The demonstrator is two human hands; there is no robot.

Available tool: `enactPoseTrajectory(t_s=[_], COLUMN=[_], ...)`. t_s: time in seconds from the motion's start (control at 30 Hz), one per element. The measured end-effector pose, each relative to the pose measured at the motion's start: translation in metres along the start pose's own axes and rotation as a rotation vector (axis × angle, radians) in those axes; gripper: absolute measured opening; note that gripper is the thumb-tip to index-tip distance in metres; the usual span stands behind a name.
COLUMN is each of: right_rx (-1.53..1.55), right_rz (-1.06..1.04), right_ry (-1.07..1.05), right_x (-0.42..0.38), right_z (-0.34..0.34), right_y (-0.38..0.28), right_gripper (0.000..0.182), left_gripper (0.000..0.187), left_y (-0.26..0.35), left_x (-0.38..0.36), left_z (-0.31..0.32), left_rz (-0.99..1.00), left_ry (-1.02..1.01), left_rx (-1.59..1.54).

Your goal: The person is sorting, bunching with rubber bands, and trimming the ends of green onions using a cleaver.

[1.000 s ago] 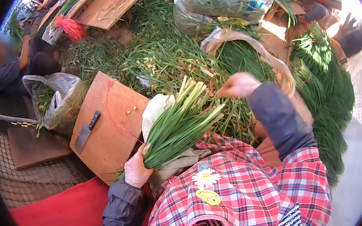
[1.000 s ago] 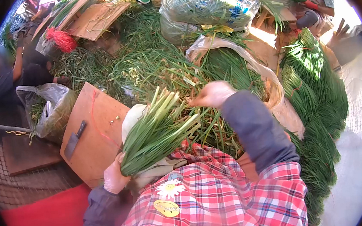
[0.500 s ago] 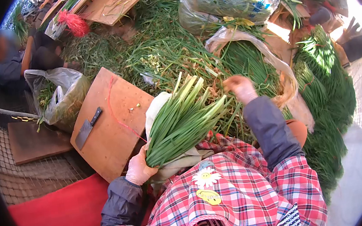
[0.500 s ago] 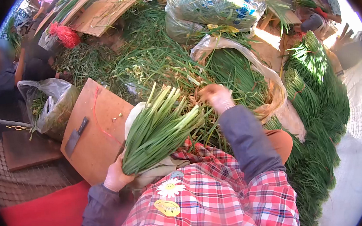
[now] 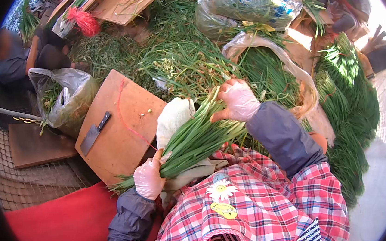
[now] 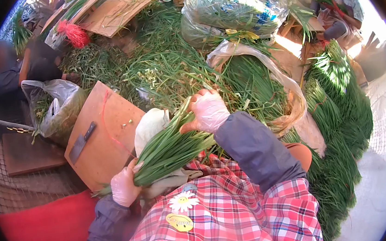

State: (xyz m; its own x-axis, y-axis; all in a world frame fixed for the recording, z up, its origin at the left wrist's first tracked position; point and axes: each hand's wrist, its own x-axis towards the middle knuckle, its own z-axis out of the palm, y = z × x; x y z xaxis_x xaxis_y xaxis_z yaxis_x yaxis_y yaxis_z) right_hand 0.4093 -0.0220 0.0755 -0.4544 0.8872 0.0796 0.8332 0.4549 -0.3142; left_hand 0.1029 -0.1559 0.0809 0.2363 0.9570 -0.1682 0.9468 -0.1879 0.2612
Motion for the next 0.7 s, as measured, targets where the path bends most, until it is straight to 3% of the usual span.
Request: enactPoseTrajectory(t_s=[0.03, 0.13, 0.27, 0.3, 0.43, 0.53, 0.67, 0.7], right_rx=[-0.062, 0.121, 0.348, 0.153, 0.017, 1.441, 1.556, 1.391], right_rz=[0.007, -0.056, -0.227, -0.159, -0.252, 0.39, 0.336, 0.335], right_ry=[-0.022, 0.295, 0.103, 0.081, 0.248, 0.097, -0.066, 0.016], right_x=[0.002, 0.002, -0.008, -0.015, -0.029, -0.041, -0.059, -0.06], right_z=[0.006, 0.01, 0.038, 0.04, 0.027, 0.011, -0.012, -0.004], right_y=[-0.001, -0.007, -0.013, -0.023, -0.035, -0.03, -0.016, -0.02], right_gripper=[0.053, 0.056, 0.028, 0.02, 0.017, 0.015, 0.017, 0.017], left_gripper=[0.06, 0.056, 0.054, 0.053, 0.054, 0.056, 0.062, 0.062], left_y=[0.0, 0.004, 0.007, 0.01, 0.011, 0.01, 0.014, 0.015], left_x=[0.0, 0.0, 0.004, 0.006, 0.012, 0.015, 0.02, 0.02], left_z=[0.0, -0.003, -0.011, -0.015, -0.021, -0.024, -0.028, -0.026], left_rz=[0.018, 0.062, 0.075, 0.06, 0.038, 0.042, 0.078, 0.074], left_ry=[0.015, 0.051, 0.001, -0.032, -0.126, -0.162, -0.16, -0.145], left_rx=[0.062, 0.095, 0.105, 0.101, 0.073, 0.079, 0.075, 0.069])
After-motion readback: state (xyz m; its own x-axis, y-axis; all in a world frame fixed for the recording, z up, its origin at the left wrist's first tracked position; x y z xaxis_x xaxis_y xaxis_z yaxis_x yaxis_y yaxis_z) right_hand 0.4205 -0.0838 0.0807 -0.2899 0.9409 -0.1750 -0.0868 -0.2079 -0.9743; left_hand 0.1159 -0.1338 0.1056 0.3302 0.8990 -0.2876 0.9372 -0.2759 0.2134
